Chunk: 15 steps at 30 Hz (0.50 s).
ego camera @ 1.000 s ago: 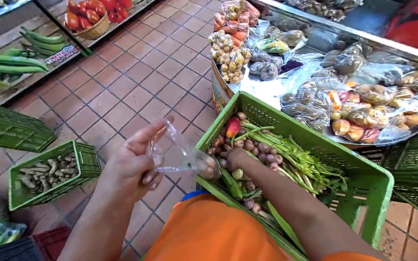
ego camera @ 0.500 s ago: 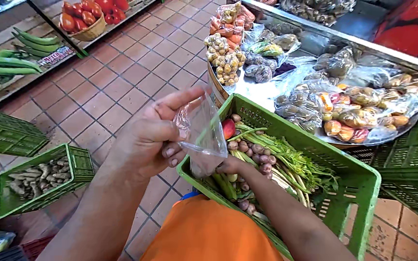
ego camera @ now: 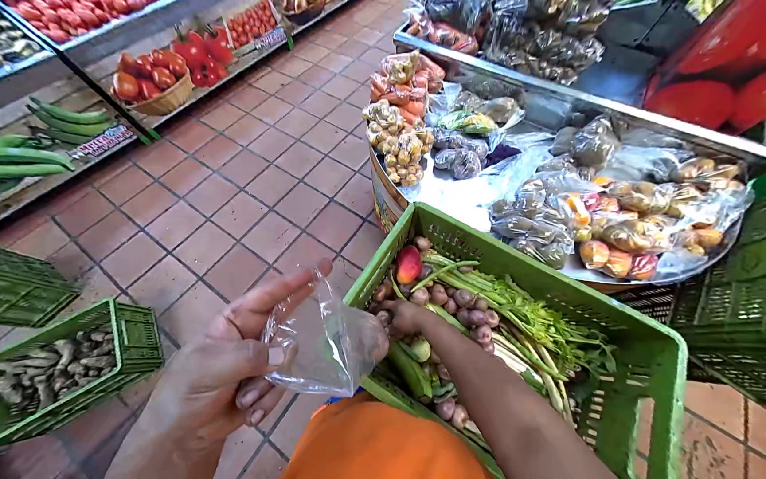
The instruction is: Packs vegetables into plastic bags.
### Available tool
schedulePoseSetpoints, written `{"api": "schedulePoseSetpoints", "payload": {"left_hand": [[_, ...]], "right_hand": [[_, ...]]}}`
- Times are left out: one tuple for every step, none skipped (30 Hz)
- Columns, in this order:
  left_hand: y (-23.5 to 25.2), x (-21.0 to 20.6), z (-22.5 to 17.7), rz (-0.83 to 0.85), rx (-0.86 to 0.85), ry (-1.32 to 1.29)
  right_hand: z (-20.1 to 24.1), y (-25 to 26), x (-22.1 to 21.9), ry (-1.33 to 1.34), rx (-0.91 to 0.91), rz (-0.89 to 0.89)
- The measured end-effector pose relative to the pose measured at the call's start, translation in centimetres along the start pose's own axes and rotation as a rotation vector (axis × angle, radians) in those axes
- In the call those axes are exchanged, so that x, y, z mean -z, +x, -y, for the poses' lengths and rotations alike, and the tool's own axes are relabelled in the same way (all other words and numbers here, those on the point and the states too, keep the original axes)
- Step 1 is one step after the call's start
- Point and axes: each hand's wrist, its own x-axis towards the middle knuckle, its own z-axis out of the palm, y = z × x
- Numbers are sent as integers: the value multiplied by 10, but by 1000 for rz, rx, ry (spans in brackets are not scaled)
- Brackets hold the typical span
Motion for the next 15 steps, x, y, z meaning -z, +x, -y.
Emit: {"api": "schedulePoseSetpoints", "payload": {"left_hand": [[-2,2,1,23,4,-7],[-3,3,1,30,6,-11],[-6,4,2,24,6,-20],[-7,5,3,14,2,-25],[-7,5,4,9,-4,-25],[-6,5,4,-7,-13,-27],[-4,2,5,-36,-22,-23],[-1,-4,6,-67,-23,-9],[4,-12,7,-90,-12,17],[8,-21,8,-107,5,60],[14,-31,10,-117,25,114],[21,-40,11,-111,47,176],[26,-48,14,-93,67,226],[31,-54,18,-71,82,261],[35,-59,22,-46,94,283]], "right_hand": [[-4,-4,2,78,-6,4],[-9,-13,4,199,12,-11],[-16,-24,5,353,60,-46],[-19,-39,6,531,123,-97],[-16,-59,9,711,192,-157],[-7,-85,13,868,276,-206],[8,-117,19,988,392,-229],[26,-152,24,1079,539,-224],[46,-187,28,1117,691,-187],[67,-219,32,1098,829,-142],[85,-246,37,1050,943,-92],[100,-264,41,996,1023,-37],[110,-276,43,960,1044,26],[117,-282,43,950,970,65],[121,-285,44,957,827,74]]}}
